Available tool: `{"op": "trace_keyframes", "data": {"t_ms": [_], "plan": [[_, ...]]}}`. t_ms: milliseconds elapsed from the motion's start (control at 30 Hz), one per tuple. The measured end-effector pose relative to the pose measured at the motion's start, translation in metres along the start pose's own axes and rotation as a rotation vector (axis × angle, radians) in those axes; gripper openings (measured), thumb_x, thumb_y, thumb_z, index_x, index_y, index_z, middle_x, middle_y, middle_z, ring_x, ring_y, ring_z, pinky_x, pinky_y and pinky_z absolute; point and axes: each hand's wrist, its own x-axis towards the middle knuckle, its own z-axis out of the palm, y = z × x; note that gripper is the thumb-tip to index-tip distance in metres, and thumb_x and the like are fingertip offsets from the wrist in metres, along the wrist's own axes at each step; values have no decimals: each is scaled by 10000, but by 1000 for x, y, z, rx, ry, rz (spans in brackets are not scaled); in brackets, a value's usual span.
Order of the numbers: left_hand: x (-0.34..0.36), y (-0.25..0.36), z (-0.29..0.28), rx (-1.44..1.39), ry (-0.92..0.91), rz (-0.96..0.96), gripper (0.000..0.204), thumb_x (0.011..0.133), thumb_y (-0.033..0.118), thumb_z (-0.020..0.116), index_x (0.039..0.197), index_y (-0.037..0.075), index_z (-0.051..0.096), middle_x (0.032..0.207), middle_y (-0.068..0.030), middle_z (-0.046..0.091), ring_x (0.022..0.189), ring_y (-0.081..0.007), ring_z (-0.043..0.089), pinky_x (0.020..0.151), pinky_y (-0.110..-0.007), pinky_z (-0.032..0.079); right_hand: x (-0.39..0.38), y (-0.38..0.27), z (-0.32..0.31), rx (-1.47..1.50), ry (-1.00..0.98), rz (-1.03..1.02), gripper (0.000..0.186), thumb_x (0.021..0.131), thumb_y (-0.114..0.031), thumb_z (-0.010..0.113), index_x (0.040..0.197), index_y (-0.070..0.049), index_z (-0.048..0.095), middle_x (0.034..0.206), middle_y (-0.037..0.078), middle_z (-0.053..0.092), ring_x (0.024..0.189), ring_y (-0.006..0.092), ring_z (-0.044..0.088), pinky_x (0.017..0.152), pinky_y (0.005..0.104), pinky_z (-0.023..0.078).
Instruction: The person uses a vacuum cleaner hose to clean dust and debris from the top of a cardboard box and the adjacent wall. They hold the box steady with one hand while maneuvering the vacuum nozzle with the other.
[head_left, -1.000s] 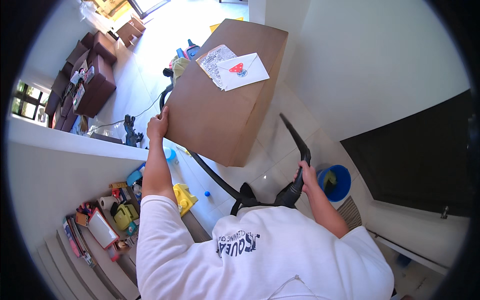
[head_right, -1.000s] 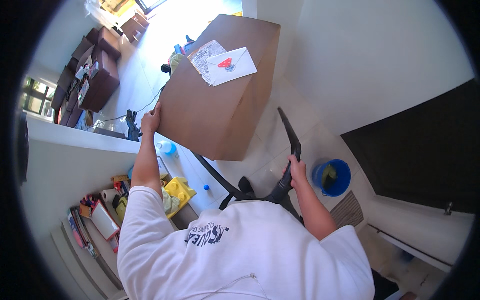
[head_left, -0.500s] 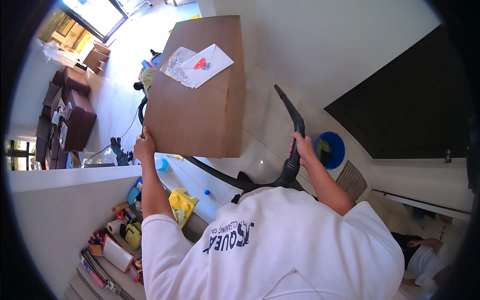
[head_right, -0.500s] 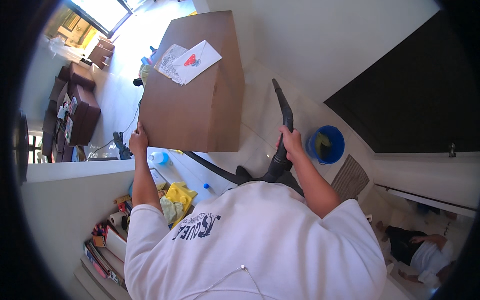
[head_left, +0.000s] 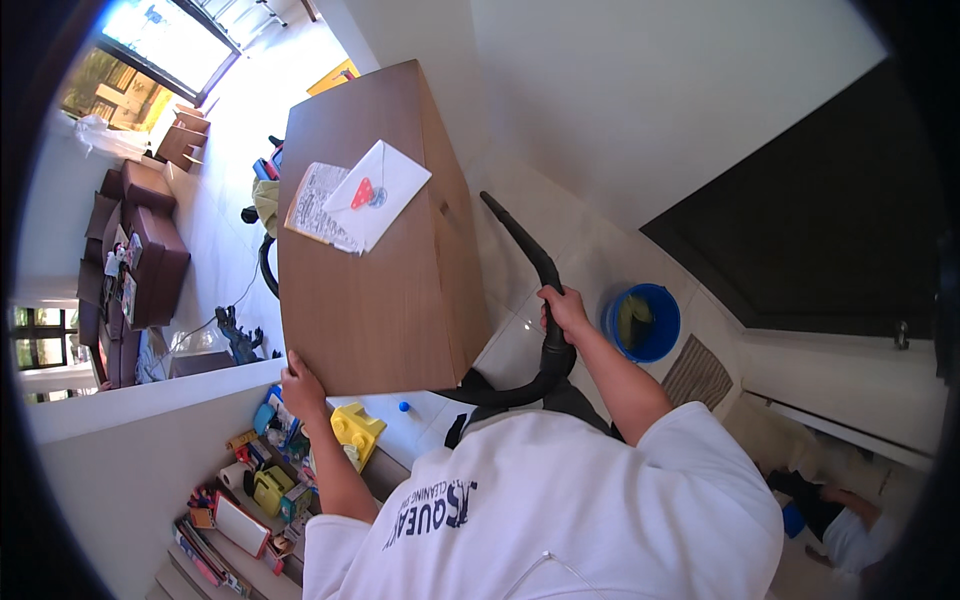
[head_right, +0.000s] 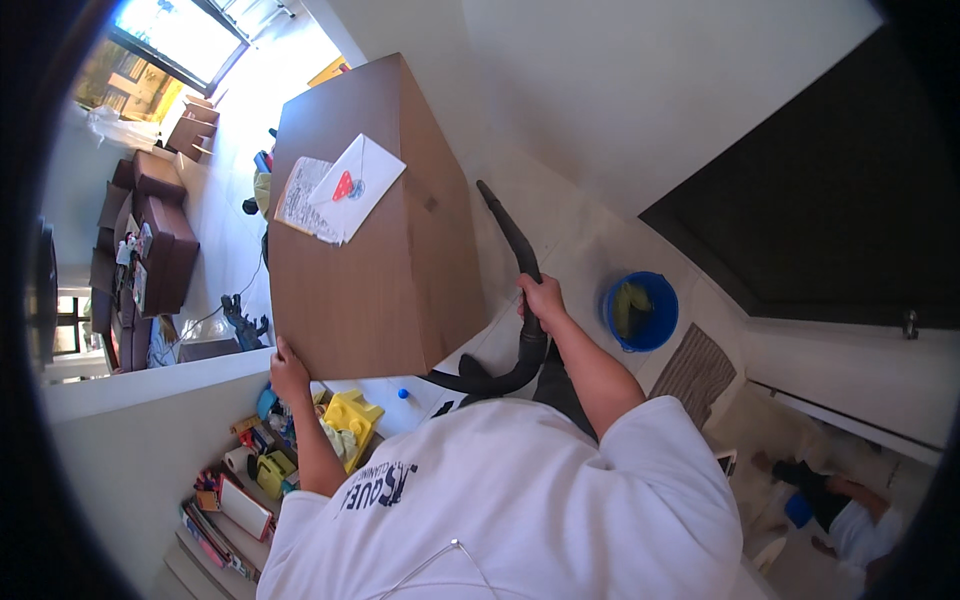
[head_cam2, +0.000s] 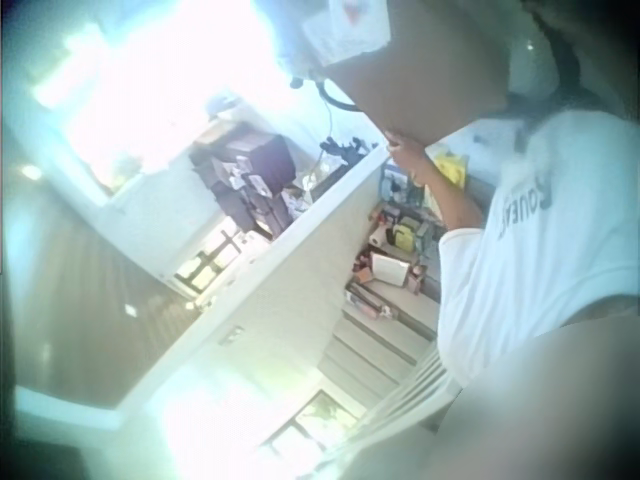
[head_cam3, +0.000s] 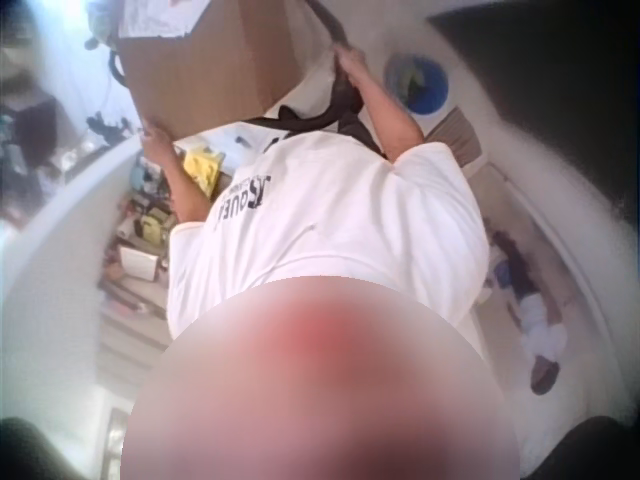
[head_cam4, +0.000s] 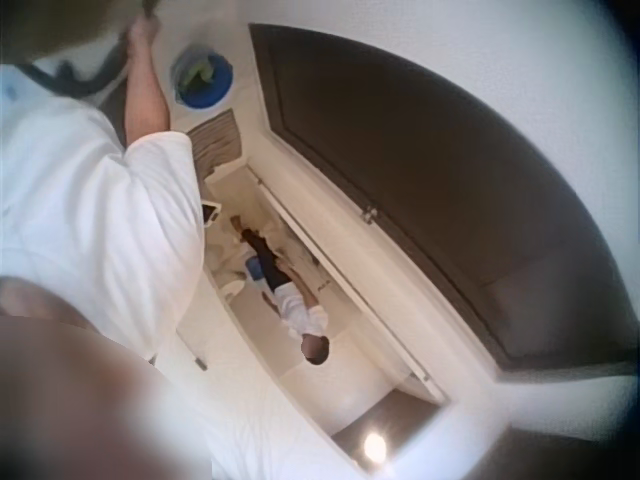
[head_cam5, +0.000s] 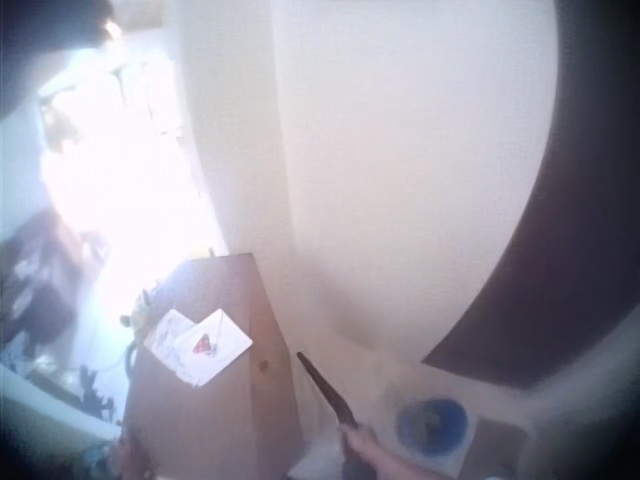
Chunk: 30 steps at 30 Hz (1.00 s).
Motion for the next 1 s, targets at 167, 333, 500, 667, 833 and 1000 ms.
{"op": "trace_keyframes", "data": {"t_ms": [167, 333, 500, 667, 833, 1000], "plan": [[-2, -2, 9, -31, 97, -25, 584, 882, 533, 359, 870, 15, 628, 824, -193, 634, 795, -375, 595, 685, -445, 449, 91, -22, 11, -103, -81, -47, 244, 727, -215, 613, 784, -6, 499, 559, 71, 490, 400, 176, 489, 372, 318, 403], [0, 5, 11, -167, 116, 13, 521, 889, 455, 430, 790, -24, 609, 700, -186, 601, 646, -329, 561, 615, -391, 420, 183, -66, 26, -160, -102, -18, 254, 725, -238, 603, 737, -2, 512, 540, 80, 494, 404, 186, 495, 375, 331, 406], [1, -5, 22, -163, 115, 61, 532, 902, 444, 421, 767, -49, 568, 666, -191, 572, 592, -306, 514, 588, -384, 399, 213, -114, 42, -240, -218, 1, 259, 710, -249, 612, 742, -18, 500, 563, 75, 491, 425, 183, 485, 394, 344, 417], [-3, -3, 19, -108, 118, 60, 538, 902, 463, 409, 788, -34, 580, 679, -192, 582, 616, -324, 534, 598, -388, 406, 206, -115, 18, -257, -214, 129, 273, 698, -258, 620, 751, -30, 481, 594, 66, 491, 453, 176, 492, 412, 342, 425], [-2, -1, 19, -75, 126, 59, 538, 896, 475, 406, 808, -16, 606, 706, -189, 601, 653, -343, 563, 609, -396, 416, 161, -84, -13, -275, -197, 229, 275, 703, -259, 614, 785, -41, 468, 596, 60, 479, 452, 169, 487, 412, 338, 429], [-6, 0, 19, -101, 136, 36, 533, 888, 484, 407, 838, 3, 631, 744, -182, 624, 700, -349, 588, 626, -401, 432, 106, -59, -42, -287, -225, 319, 275, 712, -258, 602, 828, -54, 460, 601, 57, 478, 446, 162, 483, 411, 340, 437]]}}
